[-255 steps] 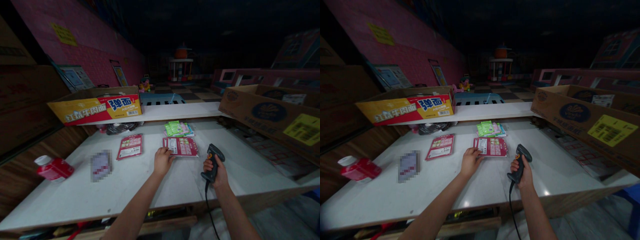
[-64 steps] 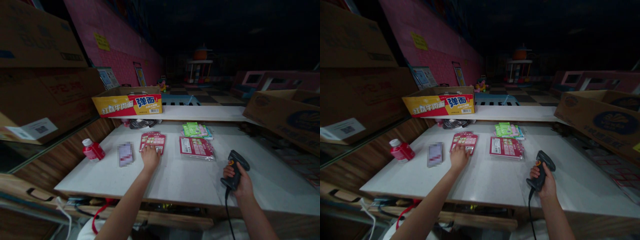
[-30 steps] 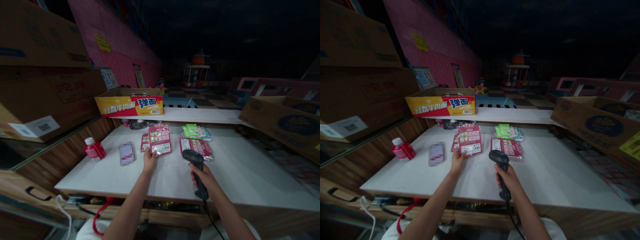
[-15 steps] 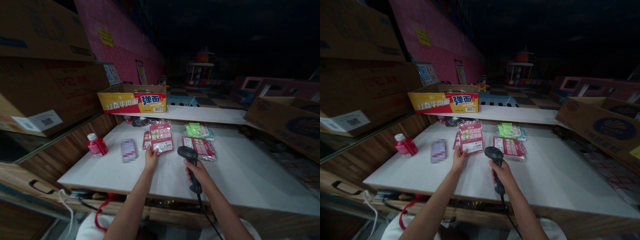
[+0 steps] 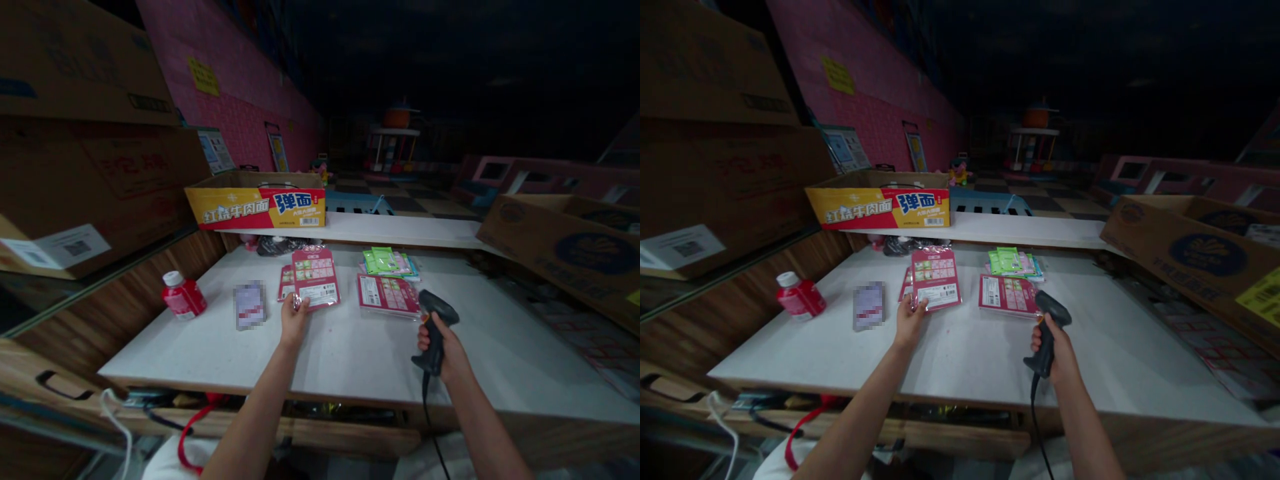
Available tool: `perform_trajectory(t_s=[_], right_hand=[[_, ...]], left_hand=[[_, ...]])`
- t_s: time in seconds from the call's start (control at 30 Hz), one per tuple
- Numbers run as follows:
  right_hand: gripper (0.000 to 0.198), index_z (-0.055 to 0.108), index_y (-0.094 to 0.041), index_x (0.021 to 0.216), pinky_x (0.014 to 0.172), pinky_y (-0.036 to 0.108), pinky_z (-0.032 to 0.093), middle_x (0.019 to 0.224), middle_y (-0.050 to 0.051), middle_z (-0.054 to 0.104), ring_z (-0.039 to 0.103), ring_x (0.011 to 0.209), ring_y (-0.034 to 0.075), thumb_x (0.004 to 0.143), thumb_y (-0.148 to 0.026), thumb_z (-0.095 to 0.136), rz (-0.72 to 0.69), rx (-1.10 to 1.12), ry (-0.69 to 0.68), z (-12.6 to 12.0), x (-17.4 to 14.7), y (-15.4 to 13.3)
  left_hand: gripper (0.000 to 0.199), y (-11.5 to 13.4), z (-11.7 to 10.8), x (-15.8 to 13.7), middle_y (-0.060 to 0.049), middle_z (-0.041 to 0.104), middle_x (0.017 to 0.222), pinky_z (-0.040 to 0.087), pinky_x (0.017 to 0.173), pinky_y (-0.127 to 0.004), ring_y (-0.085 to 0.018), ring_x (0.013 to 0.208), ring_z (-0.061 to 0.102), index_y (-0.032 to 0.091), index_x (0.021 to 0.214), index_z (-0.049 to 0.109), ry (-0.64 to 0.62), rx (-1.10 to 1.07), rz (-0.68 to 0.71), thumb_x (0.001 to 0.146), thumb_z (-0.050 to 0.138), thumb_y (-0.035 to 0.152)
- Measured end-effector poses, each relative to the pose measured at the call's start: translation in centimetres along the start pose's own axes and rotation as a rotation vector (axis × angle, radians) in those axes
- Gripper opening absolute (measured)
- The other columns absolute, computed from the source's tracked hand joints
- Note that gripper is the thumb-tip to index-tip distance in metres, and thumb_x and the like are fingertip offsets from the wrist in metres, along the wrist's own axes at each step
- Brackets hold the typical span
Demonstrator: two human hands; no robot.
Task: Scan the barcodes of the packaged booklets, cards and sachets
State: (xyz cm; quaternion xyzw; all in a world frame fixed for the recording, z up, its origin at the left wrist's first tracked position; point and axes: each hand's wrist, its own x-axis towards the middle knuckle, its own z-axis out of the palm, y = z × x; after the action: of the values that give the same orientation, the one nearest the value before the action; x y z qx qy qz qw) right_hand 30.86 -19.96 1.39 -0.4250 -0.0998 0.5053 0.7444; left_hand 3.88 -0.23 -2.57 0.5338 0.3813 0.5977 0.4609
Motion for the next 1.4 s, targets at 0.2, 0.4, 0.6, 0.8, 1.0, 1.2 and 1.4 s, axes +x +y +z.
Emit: perform_trajectory(t_s=[0.2, 0.4, 0.6, 0.8, 1.0, 1.2, 1.4], right_hand=[[0.040, 0.051, -0.018, 0.079, 0.039, 0.011, 0.041, 0.055, -0.008, 0.048, 0.045, 0.043, 0.003, 0.060, -0.029, 0.084, -0.009, 0.375, 0.014, -5.5, 1.1, -1.3], [0.032, 0.052, -0.017, 0.085, 0.040, 0.012, 0.043, 0.059, -0.008, 0.048, 0.045, 0.044, 0.003, 0.068, -0.023, 0.078, 0.005, 0.551, -0.058, -6.2, 1.0, -1.0], [0.028, 0.053, -0.016, 0.087, 0.039, 0.013, 0.042, 0.059, -0.008, 0.046, 0.045, 0.045, 0.003, 0.071, -0.020, 0.075, 0.009, 0.607, -0.060, -6.1, 1.1, -1.0], [0.028, 0.054, -0.017, 0.088, 0.038, 0.014, 0.043, 0.060, -0.008, 0.046, 0.044, 0.044, 0.004, 0.071, -0.023, 0.076, 0.004, 0.595, -0.047, -6.0, 1.3, -1.0], [0.031, 0.053, -0.017, 0.088, 0.039, 0.012, 0.041, 0.060, -0.008, 0.046, 0.045, 0.045, 0.003, 0.070, -0.024, 0.077, 0.002, 0.557, -0.058, -6.0, 1.5, -1.1], [0.029, 0.054, -0.017, 0.089, 0.039, 0.012, 0.041, 0.059, -0.007, 0.046, 0.044, 0.045, 0.004, 0.071, -0.024, 0.076, 0.019, 0.572, -0.056, -6.1, 1.6, -1.2], [0.025, 0.053, -0.017, 0.088, 0.039, 0.013, 0.042, 0.059, -0.007, 0.046, 0.044, 0.045, 0.004, 0.073, -0.022, 0.073, 0.020, 0.574, -0.072, -6.0, 1.6, -1.2]], left_hand=[[0.060, 1.7, 0.3, -0.4, -0.007, 0.071, 0.097, 0.058, 0.077, -0.037, -0.022, 0.085, 0.069, 0.016, 0.099, 0.058, -0.049, -0.273, -0.167, 0.051, 0.089, 0.036], [0.050, 4.0, 2.8, 0.2, -0.005, 0.072, 0.094, 0.055, 0.079, -0.034, -0.018, 0.083, 0.068, 0.016, 0.096, 0.063, -0.020, -0.315, -0.117, 0.056, 0.085, 0.037], [0.045, 3.7, 7.9, 2.4, -0.002, 0.070, 0.070, 0.052, 0.060, -0.028, -0.015, 0.062, 0.065, 0.014, 0.081, 0.064, -0.012, -0.297, -0.249, 0.057, 0.081, 0.049], [0.040, 1.2, 12.7, 3.6, -0.005, 0.067, 0.057, 0.048, 0.052, -0.027, -0.018, 0.055, 0.063, 0.013, 0.064, 0.065, -0.086, -0.052, -0.344, 0.059, 0.078, 0.051], [0.023, 0.3, 13.9, 3.8, -0.009, 0.070, 0.073, 0.051, 0.065, -0.031, -0.023, 0.073, 0.068, 0.012, 0.080, 0.072, -0.106, 0.398, -0.297, 0.076, 0.067, 0.034], [0.027, 2.6, 11.6, 0.4, -0.010, 0.065, 0.107, 0.045, 0.096, -0.039, -0.022, 0.105, 0.060, 0.020, 0.107, 0.070, -0.445, 0.811, 0.477, 0.090, 0.050, 0.027], [0.035, 3.4, 11.1, -3.4, -0.010, 0.061, 0.123, 0.041, 0.101, -0.046, -0.027, 0.116, 0.053, 0.024, 0.118, 0.066, -0.763, 1.026, 0.705, 0.088, 0.058, 0.040]])
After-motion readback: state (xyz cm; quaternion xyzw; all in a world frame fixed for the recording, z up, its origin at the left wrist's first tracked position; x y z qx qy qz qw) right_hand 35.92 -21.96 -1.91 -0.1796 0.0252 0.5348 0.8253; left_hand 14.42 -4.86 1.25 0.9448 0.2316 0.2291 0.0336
